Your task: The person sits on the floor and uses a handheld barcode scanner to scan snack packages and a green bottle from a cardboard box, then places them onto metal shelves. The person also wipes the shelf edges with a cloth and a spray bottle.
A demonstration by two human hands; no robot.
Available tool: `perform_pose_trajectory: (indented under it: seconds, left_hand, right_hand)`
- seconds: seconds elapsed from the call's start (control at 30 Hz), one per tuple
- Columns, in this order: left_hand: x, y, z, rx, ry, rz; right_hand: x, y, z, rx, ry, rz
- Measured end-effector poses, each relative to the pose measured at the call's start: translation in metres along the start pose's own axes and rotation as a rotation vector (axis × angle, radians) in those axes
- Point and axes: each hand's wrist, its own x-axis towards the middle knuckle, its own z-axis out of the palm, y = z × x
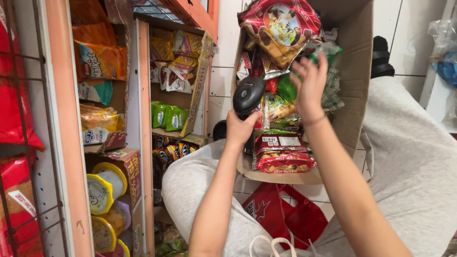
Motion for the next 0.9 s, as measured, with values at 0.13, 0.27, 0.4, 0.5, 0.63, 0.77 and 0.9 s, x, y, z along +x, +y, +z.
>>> perform_pose_trajectory:
  seconds: [0.13, 0.27, 0.4, 0.5, 0.63, 0.77, 0.9]
  left_hand:
    - [-0.001, -0.002, 0.003, 0.030, 0.005, -0.046]
    - [-0.003, -0.003, 0.003, -0.019, 0.066, -0.082]
    - [-0.002, -0.009, 0.005, 0.012, 0.078, -0.091]
    - [-0.003, -0.013, 0.007, 0.090, 0.062, -0.108]
    - [-0.003, -0.017, 0.013, 0.189, 0.038, -0.115]
    - [-0.003, -0.020, 0.020, 0.172, 0.010, -0.124]
    - [-0.003, -0.023, 0.023, 0.213, -0.006, -0.126]
  right_hand:
    - [-0.067, 0.073, -0.088, -0.755, 0.001, -0.187]
    - [-0.123, 0.117, -0.173, -1.395, -0.062, -0.094]
    - [-0.131, 0.134, -0.205, -1.557, -0.129, 0.425]
    - [-0.121, 0.139, -0.209, -1.601, -0.141, 0.448]
    - [-0.098, 0.135, -0.213, -1.521, -0.262, 0.596]
    - [-0.096, 0.127, -0.207, -1.440, -0.431, 0.646]
    - [-0.109, 0.113, -0.184, -1.036, -0.321, 0.821]
